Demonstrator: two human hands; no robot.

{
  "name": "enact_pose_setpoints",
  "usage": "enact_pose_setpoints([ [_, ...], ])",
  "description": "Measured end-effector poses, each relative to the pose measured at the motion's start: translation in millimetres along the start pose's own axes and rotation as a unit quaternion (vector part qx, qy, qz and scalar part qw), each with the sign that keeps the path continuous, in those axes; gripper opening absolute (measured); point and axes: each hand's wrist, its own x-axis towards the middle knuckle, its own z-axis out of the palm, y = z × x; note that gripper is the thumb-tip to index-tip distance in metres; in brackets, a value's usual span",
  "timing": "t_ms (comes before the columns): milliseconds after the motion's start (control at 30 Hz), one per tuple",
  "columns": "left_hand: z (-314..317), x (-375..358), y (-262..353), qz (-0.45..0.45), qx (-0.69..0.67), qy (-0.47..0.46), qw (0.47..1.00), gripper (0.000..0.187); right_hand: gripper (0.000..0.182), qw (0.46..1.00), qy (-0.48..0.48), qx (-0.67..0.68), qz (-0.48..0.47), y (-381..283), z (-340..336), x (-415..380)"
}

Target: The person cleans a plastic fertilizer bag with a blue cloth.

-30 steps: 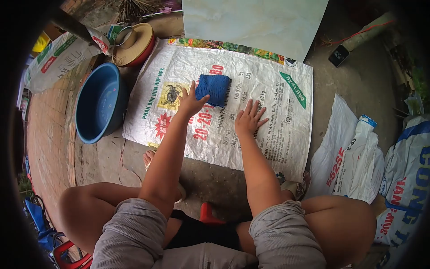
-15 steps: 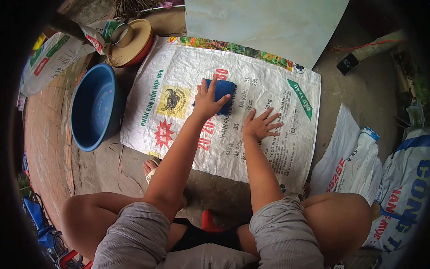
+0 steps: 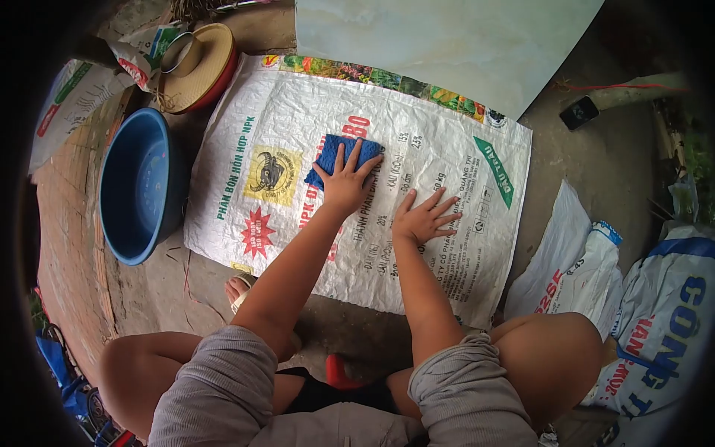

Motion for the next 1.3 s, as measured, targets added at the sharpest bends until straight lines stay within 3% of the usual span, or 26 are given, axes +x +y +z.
enact_pose_setpoints([
  [67,-8.6,5.6,-16.1,-0.028,-0.046,0.025,0.998,0.049,0.074,1.000,-0.002,-0.009,0.002,1.4,2.4,0.5],
  [133,-17.8,12.0,-40.8,-0.056,-0.023,0.031,0.998,0.054,0.074,1.000,0.009,-0.002,-0.001,1.3,2.6,0.2],
  [200,-16.3,15.3,-89.8,-0.053,-0.078,0.115,0.989,0.057,0.074,1.000,0.007,0.006,-0.001,1.2,1.6,0.2],
  [267,-14.2,7.9,-139.1,-0.098,-0.075,0.237,0.964,0.056,0.073,1.000,0.005,0.012,0.001,1.9,2.6,-0.4],
  [400,-30.9,-13.8,-184.7,-0.299,-0.044,0.314,0.900,0.056,0.073,1.000,0.009,0.009,-0.008,4.1,4.3,0.0],
  [467,-30.6,-7.8,-181.6,-0.303,-0.061,0.334,0.890,0.058,0.073,1.000,0.006,0.011,-0.005,3.6,3.8,0.5],
  [533,-32.3,3.9,-143.4,-0.248,-0.093,0.373,0.889,0.059,0.071,1.000,0.029,-0.003,-0.008,3.7,6.7,0.1],
  [600,-33.0,15.4,-86.3,-0.105,-0.111,0.359,0.921,0.063,0.070,1.000,0.027,-0.001,-0.006,2.8,5.0,-0.5],
  [700,-33.1,16.2,7.4,0.107,-0.205,0.199,0.952,0.075,0.071,1.000,0.020,-0.003,-0.010,2.7,2.0,-0.9],
  [767,-11.7,6.7,53.5,0.222,-0.194,0.100,0.950,0.064,0.073,1.000,0.015,-0.006,-0.011,3.3,3.4,-0.8],
  [800,8.1,-0.3,66.4,0.274,-0.124,0.057,0.952,0.057,0.073,0.998,-0.002,-0.055,-0.014,4.1,6.2,-0.1],
  [900,23.0,-13.5,77.1,0.297,-0.089,0.042,0.950,0.054,0.074,0.993,-0.020,-0.114,-0.015,6.7,10.3,1.2],
  [1000,18.6,-3.8,50.1,0.260,-0.155,0.005,0.953,0.050,0.074,0.989,-0.021,-0.146,-0.019,8.2,12.2,2.0],
  [1067,12.6,6.1,22.6,0.293,-0.072,0.033,0.953,0.041,0.073,1.000,-0.010,-0.014,-0.016,4.9,-0.3,-0.5],
  [1133,-2.8,15.2,-5.2,0.235,-0.040,0.061,0.969,0.043,0.073,0.999,0.025,0.022,-0.016,4.3,3.4,0.1],
  [1300,-23.5,24.7,-106.8,-0.048,-0.047,0.191,0.979,0.057,0.072,1.000,0.012,0.010,-0.018,5.0,2.2,0.3],
])
